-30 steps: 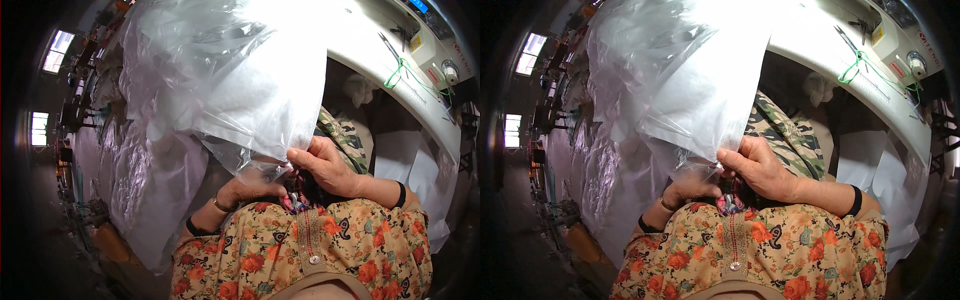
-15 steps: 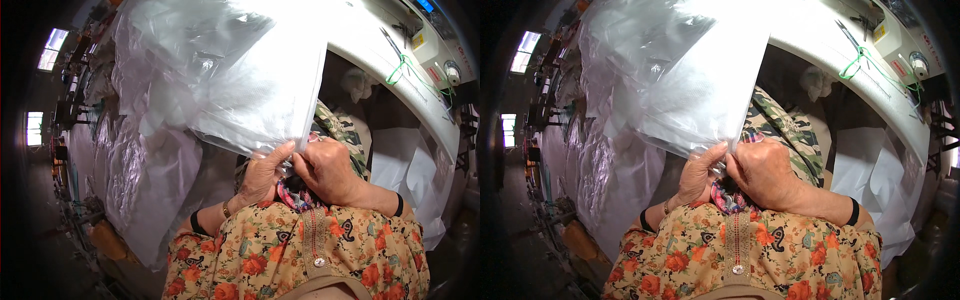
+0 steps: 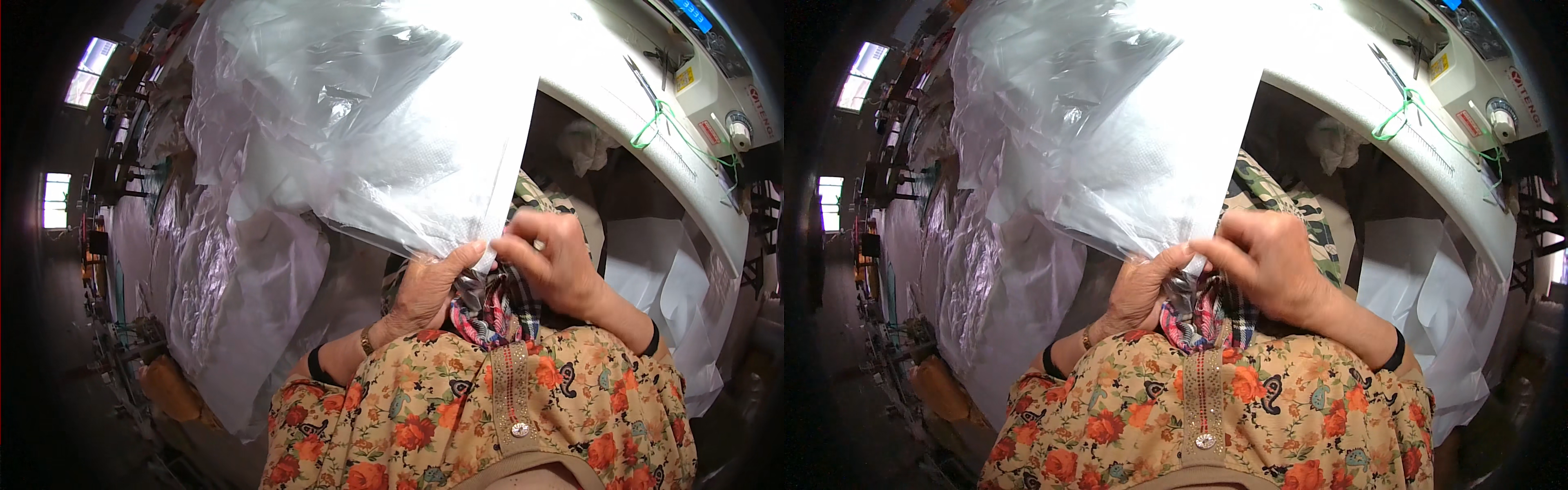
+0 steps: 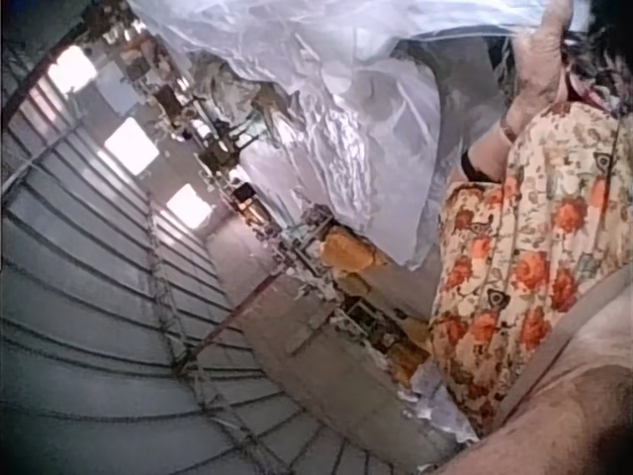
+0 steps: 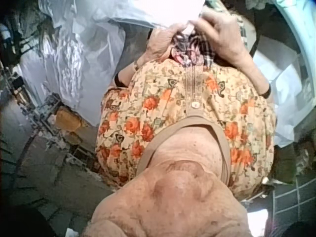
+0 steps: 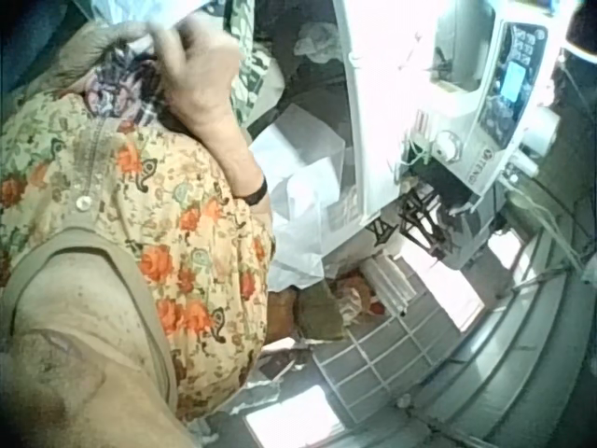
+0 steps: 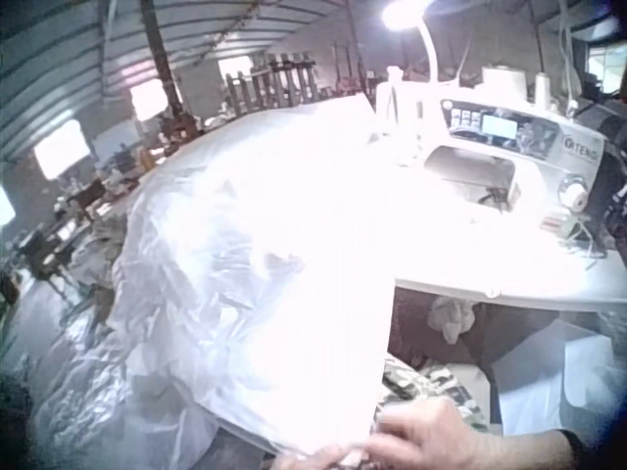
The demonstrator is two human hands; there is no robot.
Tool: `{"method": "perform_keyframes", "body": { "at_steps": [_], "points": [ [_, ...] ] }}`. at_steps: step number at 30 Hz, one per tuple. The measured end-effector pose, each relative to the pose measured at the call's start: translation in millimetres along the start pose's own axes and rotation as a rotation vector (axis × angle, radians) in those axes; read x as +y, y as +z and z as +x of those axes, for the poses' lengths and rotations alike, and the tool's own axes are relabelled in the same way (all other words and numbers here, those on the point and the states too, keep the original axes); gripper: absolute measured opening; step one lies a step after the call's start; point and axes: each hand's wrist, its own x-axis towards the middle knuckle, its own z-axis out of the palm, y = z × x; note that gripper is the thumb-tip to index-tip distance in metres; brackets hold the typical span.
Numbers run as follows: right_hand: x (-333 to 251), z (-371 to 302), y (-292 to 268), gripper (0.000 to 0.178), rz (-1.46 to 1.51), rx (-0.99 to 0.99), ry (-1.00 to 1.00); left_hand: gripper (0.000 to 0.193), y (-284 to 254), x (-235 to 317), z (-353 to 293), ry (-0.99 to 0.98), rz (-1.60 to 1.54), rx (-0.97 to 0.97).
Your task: Using an industrial sewing machine to stitch together large white plastic sheets.
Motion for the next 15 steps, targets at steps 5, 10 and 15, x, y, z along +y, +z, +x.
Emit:
{"method": "perform_keyframes", "body": {
  "at_steps": [5,10,15],
  "points": [
    [13.9,6.5,10.6,0.036,0.722,-0.154,0.253,0.031,0.6,25.5,-2.1,-0.122,0.338,-0.252],
    [1.6,14.3,5.0,0.032,0.810,-0.222,0.233,0.033,15.8,99.8,-44.2,0.727,1.279,-0.749],
    [-8.3,16.6,12.5,0.027,0.995,-0.230,0.260,0.035,21.1,89.1,-52.2,1.415,1.620,-0.652]
  ]
}}
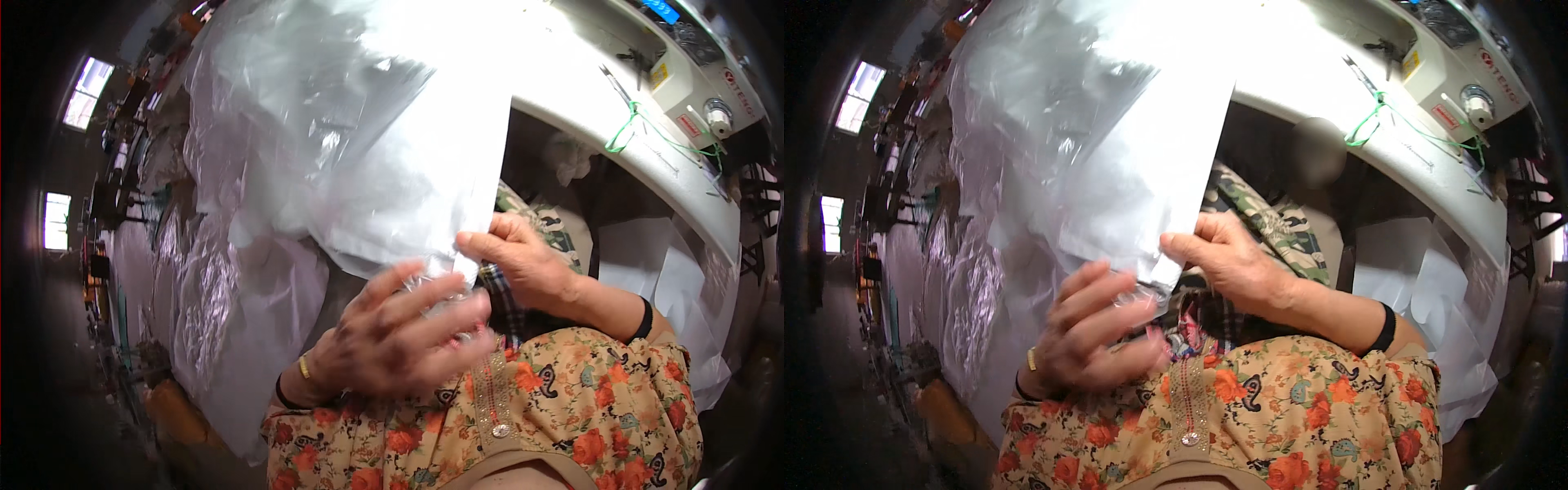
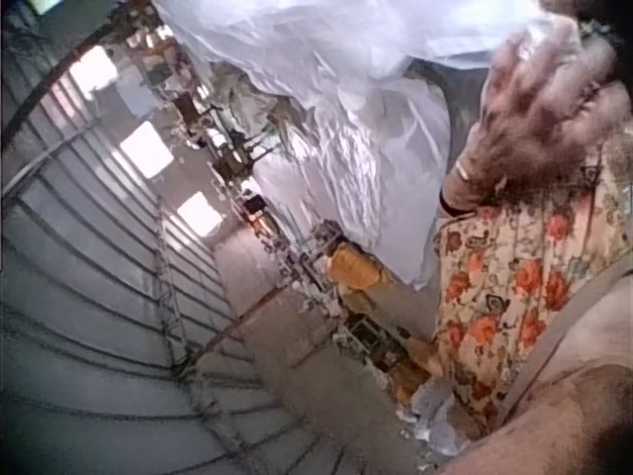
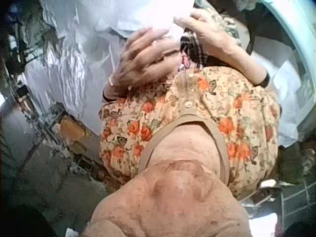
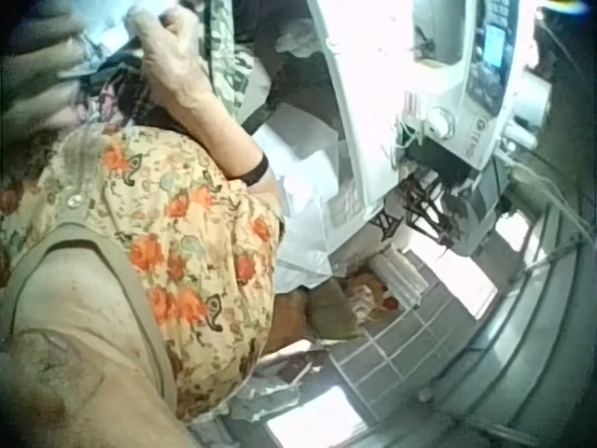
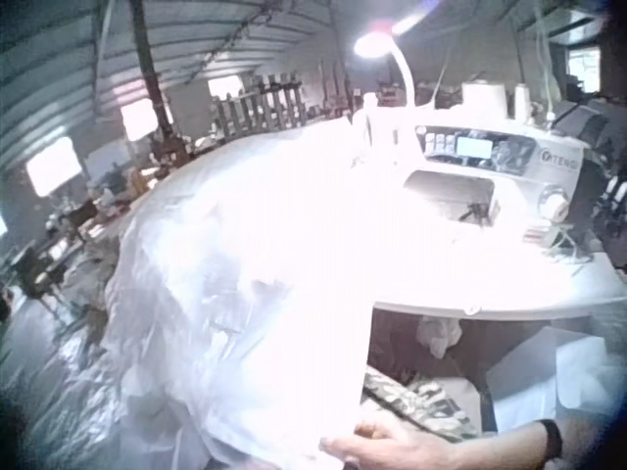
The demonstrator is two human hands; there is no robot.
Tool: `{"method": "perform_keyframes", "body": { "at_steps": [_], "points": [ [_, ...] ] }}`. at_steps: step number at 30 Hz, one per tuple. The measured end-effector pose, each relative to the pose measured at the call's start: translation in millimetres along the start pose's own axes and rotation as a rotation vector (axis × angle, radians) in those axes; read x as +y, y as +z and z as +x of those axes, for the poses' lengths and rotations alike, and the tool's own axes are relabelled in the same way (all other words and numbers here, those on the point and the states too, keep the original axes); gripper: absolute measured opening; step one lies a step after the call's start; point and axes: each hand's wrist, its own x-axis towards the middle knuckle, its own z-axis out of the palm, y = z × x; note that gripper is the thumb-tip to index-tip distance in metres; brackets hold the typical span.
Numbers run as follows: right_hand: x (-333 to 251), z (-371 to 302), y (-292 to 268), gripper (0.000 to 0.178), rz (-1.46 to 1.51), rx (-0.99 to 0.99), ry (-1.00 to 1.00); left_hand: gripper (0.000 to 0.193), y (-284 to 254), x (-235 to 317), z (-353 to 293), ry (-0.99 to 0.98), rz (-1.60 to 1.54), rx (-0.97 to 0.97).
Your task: Using an industrial sewing machine to stitch together large white plastic sheets.
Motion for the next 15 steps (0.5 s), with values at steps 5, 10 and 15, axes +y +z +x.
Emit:
{"method": "perform_keyframes", "body": {
  "at_steps": [5,10,15],
  "points": [
    [21.9,4.9,-4.0,0.024,0.109,0.017,-0.003,0.029,57.9,-43.6,-28.1,0.008,0.184,0.125],
    [37.9,11.4,-25.9,0.031,-0.063,-0.015,0.015,0.016,68.5,-48.9,-28.5,0.033,0.164,0.079],
    [-45.1,54.3,-78.1,0.038,-1.660,0.322,-0.344,0.022,80.7,-53.1,-37.5,-0.044,0.116,-0.103]
  ]
}}
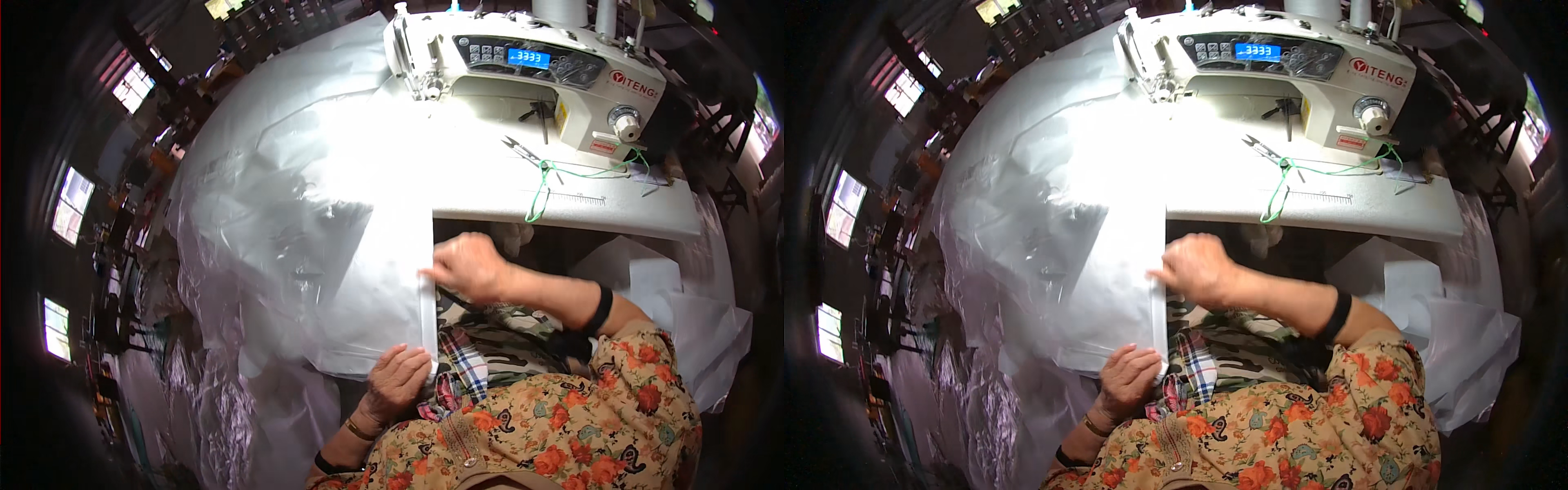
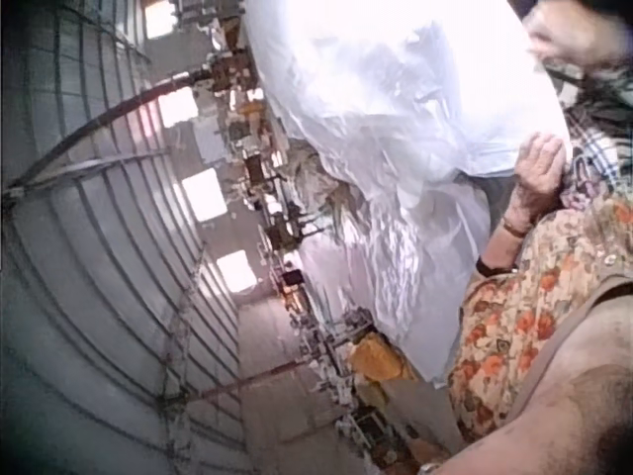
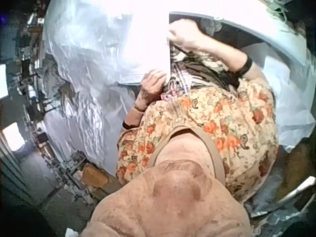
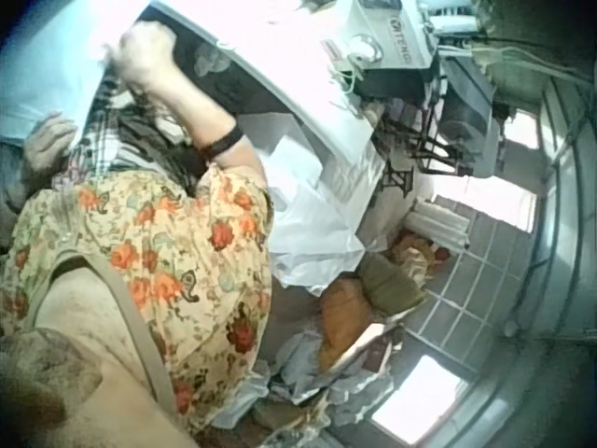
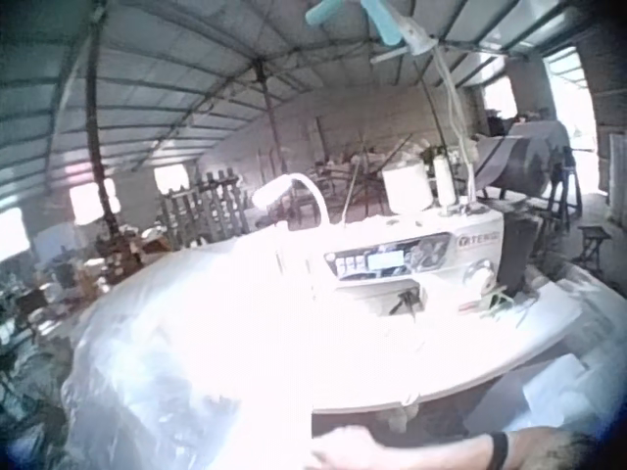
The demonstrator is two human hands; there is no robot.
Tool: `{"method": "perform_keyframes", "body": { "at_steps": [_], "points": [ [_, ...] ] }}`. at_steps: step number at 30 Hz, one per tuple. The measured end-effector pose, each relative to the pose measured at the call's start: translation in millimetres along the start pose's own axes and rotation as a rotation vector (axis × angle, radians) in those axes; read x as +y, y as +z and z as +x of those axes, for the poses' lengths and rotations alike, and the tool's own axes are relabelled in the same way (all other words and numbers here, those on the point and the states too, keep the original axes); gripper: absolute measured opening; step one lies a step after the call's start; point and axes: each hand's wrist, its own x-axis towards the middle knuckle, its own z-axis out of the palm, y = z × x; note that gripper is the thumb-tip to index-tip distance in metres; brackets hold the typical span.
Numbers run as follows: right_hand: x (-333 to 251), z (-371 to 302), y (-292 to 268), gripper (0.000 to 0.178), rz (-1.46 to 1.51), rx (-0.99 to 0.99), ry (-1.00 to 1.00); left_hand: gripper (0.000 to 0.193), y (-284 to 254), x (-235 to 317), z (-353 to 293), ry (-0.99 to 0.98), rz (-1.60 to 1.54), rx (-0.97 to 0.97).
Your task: Using an industrial sewing machine to stitch together large white plastic sheets.
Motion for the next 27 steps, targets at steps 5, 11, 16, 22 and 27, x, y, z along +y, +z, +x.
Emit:
{"method": "perform_keyframes", "body": {
  "at_steps": [5,11,16,22,27],
  "points": [
    [86.0,85.6,-25.3,0.027,-0.290,0.538,-0.103,0.006,16.4,-11.3,13.5,-0.042,-0.155,-0.083],
    [115.4,114.2,-33.6,0.024,-0.233,0.359,-0.028,0.006,23.2,-26.6,10.6,-0.066,-0.213,-0.130],
    [116.6,117.7,-36.9,0.036,-0.175,0.290,-0.061,0.009,27.9,-49.4,11.2,-0.119,-0.242,-0.112],
    [111.7,114.5,-42.4,0.065,-0.167,0.144,-0.087,0.012,16.9,-80.2,44.1,-0.142,-0.329,-0.087],
    [118.0,114.1,-44.2,0.088,-0.210,0.031,-0.123,0.006,19.4,-102.4,80.0,-0.122,-0.236,-0.085]
  ]
}}
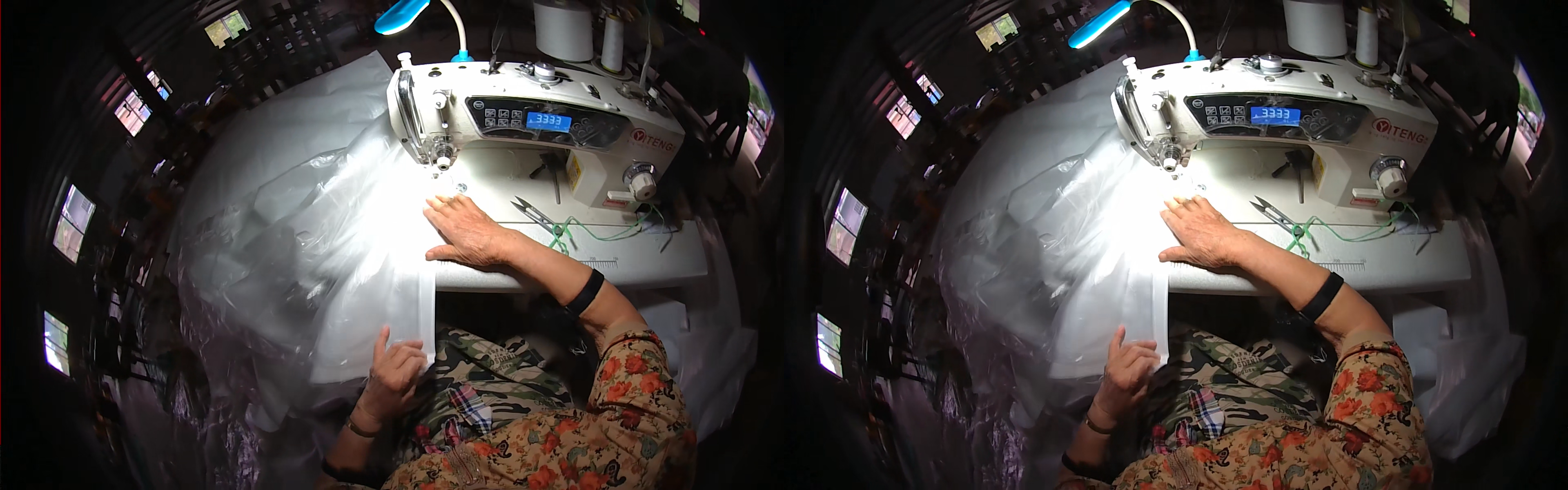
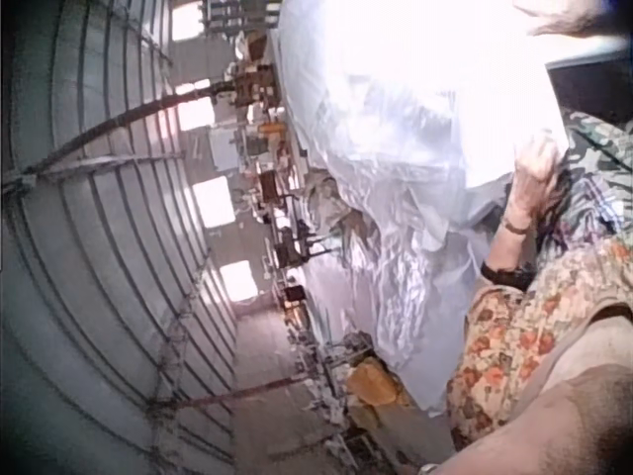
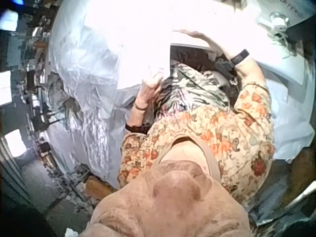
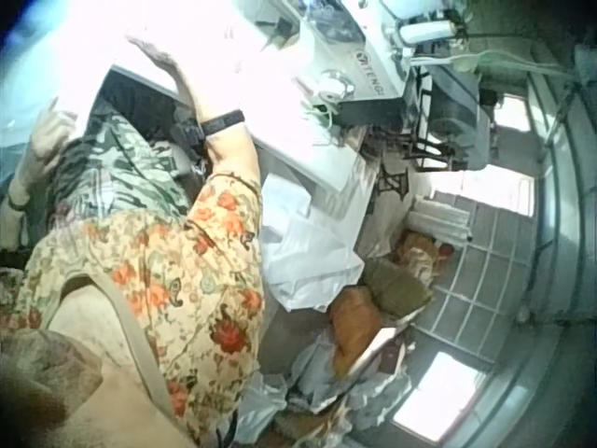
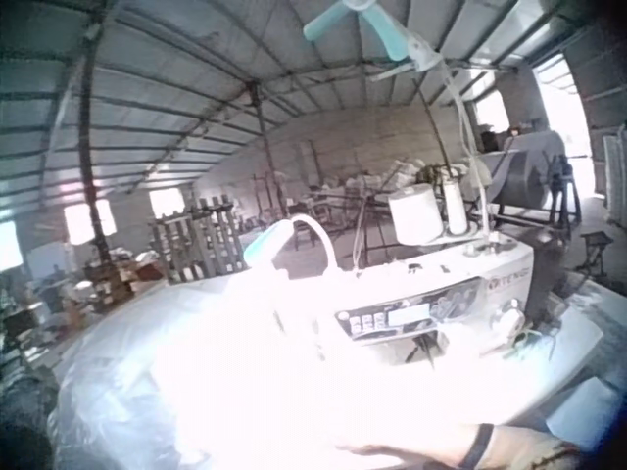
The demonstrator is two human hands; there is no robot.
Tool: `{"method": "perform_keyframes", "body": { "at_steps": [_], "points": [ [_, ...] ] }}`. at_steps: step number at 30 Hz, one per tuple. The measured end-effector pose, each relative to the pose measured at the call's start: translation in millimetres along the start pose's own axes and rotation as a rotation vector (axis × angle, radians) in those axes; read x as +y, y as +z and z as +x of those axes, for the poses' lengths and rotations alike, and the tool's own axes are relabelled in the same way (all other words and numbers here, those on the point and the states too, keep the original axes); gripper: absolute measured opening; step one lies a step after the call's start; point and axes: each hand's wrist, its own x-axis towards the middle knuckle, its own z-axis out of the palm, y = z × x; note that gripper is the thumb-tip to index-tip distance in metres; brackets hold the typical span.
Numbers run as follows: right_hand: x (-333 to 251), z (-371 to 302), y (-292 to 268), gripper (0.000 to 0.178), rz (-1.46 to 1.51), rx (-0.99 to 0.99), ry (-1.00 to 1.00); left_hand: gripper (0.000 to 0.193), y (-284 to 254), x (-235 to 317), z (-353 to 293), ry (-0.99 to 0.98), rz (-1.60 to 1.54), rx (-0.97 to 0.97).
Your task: Using an industrial sewing machine to stitch together large white plastic sheets.
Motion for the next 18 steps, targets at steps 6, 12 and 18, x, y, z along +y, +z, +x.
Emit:
{"method": "perform_keyframes", "body": {
  "at_steps": [6,12,18],
  "points": [
    [2.2,-1.9,-2.0,0.093,0.024,0.049,-0.085,0.006,-7.4,-17.8,48.1,0.028,0.066,0.062],
    [10.6,-3.4,0.1,0.089,0.032,0.086,-0.128,0.009,-15.6,-32.4,100.2,0.124,0.171,0.113],
    [8.8,-5.6,-4.9,0.062,0.117,0.101,-0.112,0.007,-10.2,-59.9,142.5,0.150,0.256,0.151]
  ]
}}
